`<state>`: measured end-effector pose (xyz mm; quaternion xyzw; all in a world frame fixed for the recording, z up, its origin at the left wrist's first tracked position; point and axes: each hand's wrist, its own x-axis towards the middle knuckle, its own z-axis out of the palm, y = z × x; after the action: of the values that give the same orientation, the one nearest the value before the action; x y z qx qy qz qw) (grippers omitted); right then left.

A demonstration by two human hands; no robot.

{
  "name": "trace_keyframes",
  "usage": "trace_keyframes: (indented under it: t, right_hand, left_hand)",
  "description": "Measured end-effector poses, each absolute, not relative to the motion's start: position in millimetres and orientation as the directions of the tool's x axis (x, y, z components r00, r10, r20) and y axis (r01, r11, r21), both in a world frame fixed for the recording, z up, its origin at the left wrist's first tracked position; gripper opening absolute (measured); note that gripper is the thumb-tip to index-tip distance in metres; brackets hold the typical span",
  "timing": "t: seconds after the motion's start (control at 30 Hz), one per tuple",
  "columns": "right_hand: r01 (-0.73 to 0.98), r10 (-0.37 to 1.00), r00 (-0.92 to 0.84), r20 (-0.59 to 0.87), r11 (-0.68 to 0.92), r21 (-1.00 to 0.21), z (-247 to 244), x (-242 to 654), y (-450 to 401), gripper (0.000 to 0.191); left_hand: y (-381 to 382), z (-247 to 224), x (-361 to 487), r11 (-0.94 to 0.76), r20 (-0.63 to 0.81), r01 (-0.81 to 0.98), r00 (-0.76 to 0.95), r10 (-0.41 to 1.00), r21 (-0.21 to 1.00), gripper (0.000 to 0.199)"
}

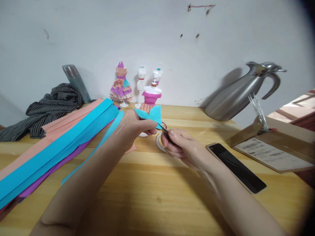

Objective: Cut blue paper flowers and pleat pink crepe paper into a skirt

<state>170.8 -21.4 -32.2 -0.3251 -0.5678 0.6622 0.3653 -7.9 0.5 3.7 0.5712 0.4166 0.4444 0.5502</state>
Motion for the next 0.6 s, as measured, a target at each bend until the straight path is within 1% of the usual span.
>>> trace_keyframes:
  t: [0.6]
  right_hand:
    - [-0.133,0.846,-0.534,-0.006,-0.091,-0.987,-34.3,171.5,-20.3,0.044]
  left_hand:
    - [0.0,3.4,-8.1,-0.048,0.05,-0.016,0.248,0.968,0.999,0.012]
